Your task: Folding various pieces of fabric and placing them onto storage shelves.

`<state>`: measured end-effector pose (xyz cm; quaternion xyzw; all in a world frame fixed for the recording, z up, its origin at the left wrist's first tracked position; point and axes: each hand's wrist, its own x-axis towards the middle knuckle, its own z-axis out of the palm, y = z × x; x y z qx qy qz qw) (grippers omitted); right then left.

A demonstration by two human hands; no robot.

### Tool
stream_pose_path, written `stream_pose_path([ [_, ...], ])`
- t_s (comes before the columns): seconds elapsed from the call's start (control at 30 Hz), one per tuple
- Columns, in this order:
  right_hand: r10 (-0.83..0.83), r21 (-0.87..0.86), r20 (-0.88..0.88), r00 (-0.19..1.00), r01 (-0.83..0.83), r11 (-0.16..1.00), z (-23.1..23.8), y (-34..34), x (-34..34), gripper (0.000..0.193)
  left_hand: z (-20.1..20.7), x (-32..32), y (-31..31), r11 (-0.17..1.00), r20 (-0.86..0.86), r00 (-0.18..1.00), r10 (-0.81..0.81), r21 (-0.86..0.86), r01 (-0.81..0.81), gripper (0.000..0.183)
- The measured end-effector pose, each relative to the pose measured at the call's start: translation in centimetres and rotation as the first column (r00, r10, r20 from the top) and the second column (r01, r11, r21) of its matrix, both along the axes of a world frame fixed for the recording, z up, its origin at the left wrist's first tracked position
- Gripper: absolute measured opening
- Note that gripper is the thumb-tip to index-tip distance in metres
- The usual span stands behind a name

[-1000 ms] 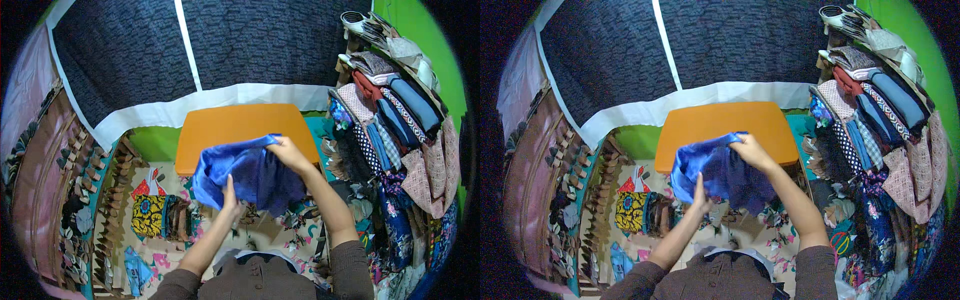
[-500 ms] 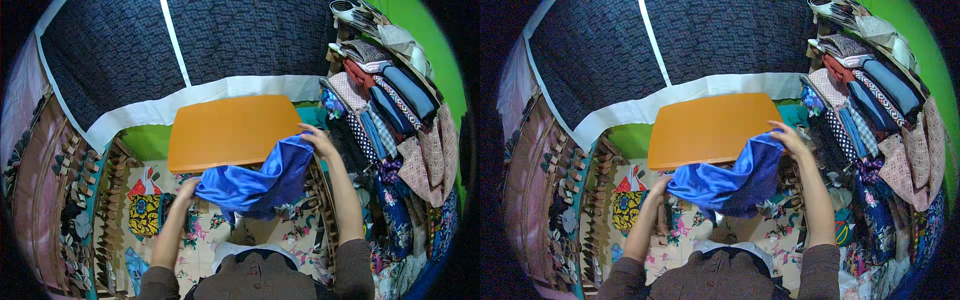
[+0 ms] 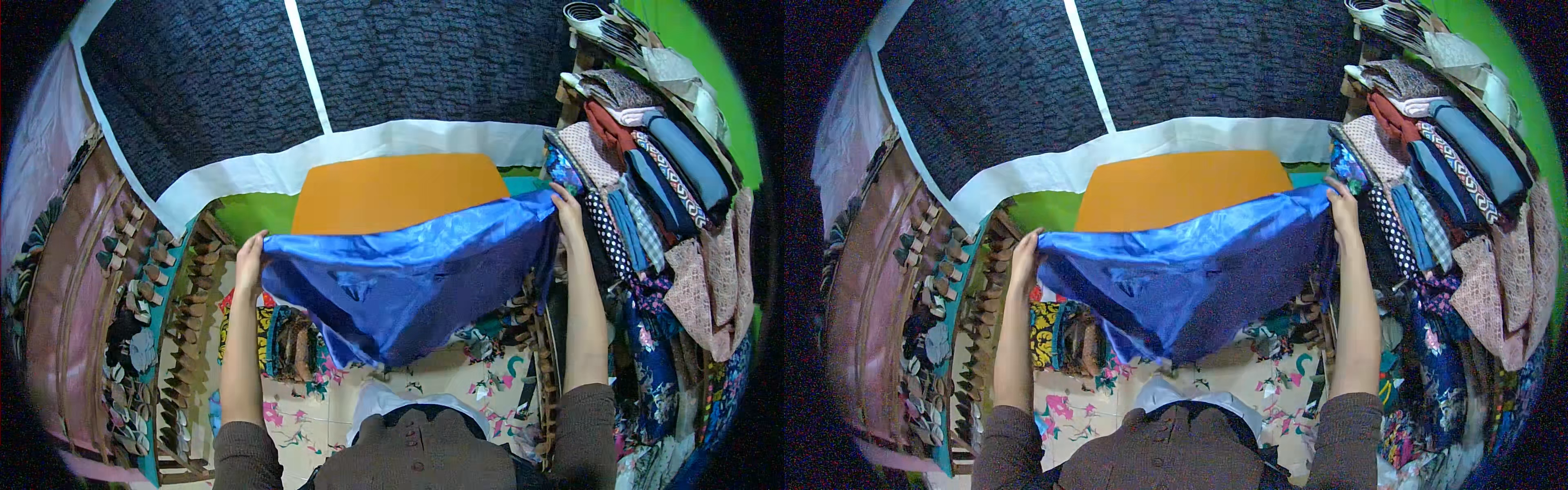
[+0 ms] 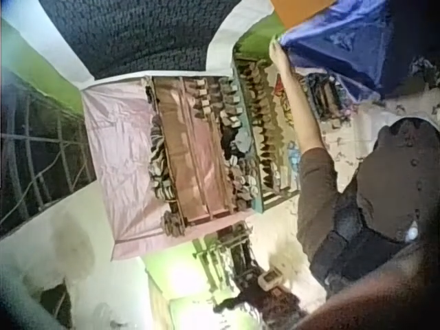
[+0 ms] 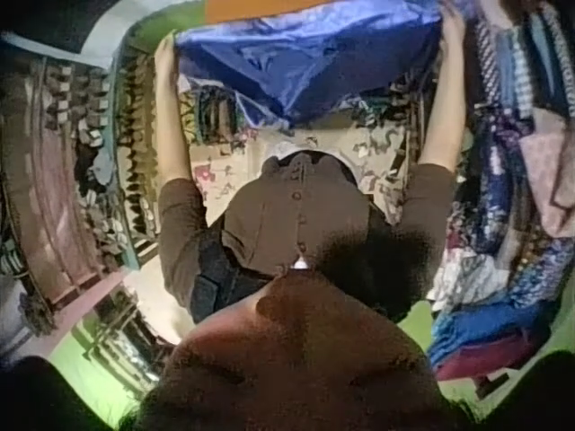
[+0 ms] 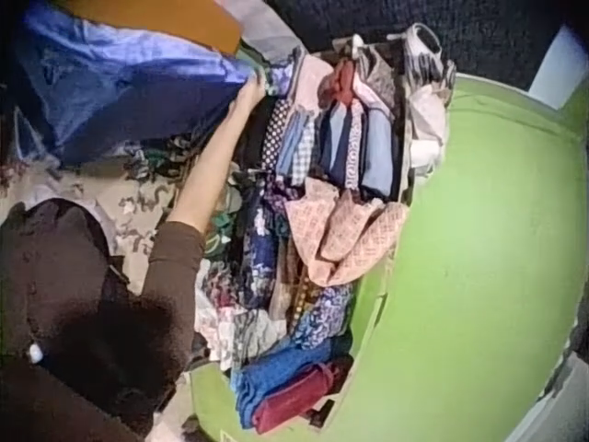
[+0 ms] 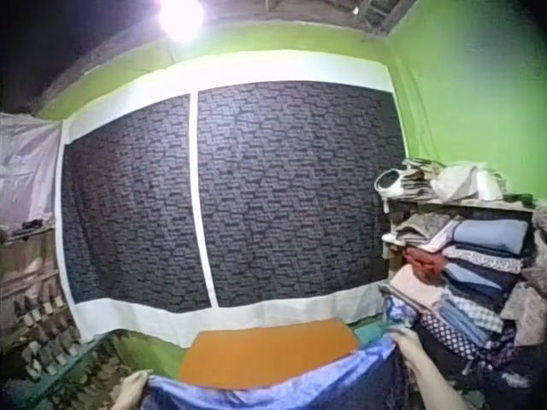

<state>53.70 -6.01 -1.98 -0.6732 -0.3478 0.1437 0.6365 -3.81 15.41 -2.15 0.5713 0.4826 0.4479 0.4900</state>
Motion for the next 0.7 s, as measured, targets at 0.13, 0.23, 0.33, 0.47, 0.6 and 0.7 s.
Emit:
stream_pose_path([
  [0.13, 0.078, 0.237, -0.285, 0.955, -0.009, 0.972, 1.7, 3.0, -1.5, 0.05, 1.8, 0.3, 2.8, 0.972, -0.094, 0.996, 0.001, 0.235, 0.021, 0.034],
  [0.23, 0.103, 0.099, -0.165, 0.981, -0.087, 0.991, 3.1, 6.2, -2.7, 0.064, 2.5, 0.1, 5.9, 0.946, -0.139, 0.99, 0.004, 0.323, 0.041, 0.035],
  [0.33, 0.102, -0.14, 0.125, 0.987, -0.084, 0.987, 3.0, 9.6, -1.7, 0.072, 2.5, 3.3, 8.5, 0.946, -0.135, 0.99, -0.046, 0.313, 0.087, 0.036],
  [0.47, 0.158, -0.336, 0.649, 0.744, 0.094, 0.937, 0.7, 14.8, 0.2, 0.082, 0.2, 8.4, 13.5, 0.943, -0.164, 0.985, -0.059, 0.315, 0.108, 0.035],
  [0.6, 0.36, -0.555, 0.816, 0.452, 0.436, 0.709, 0.1, 20.2, -1.8, 0.1, -1.7, 13.3, 19.6, 0.957, -0.18, 0.981, -0.078, 0.261, 0.124, 0.034],
  [0.7, 0.363, -0.501, 0.863, 0.351, 0.5, 0.707, -1.0, 27.0, -3.1, 0.109, -5.1, 16.0, 26.2, 0.876, -0.476, 0.876, -0.077, 0.388, 0.287, 0.035],
])
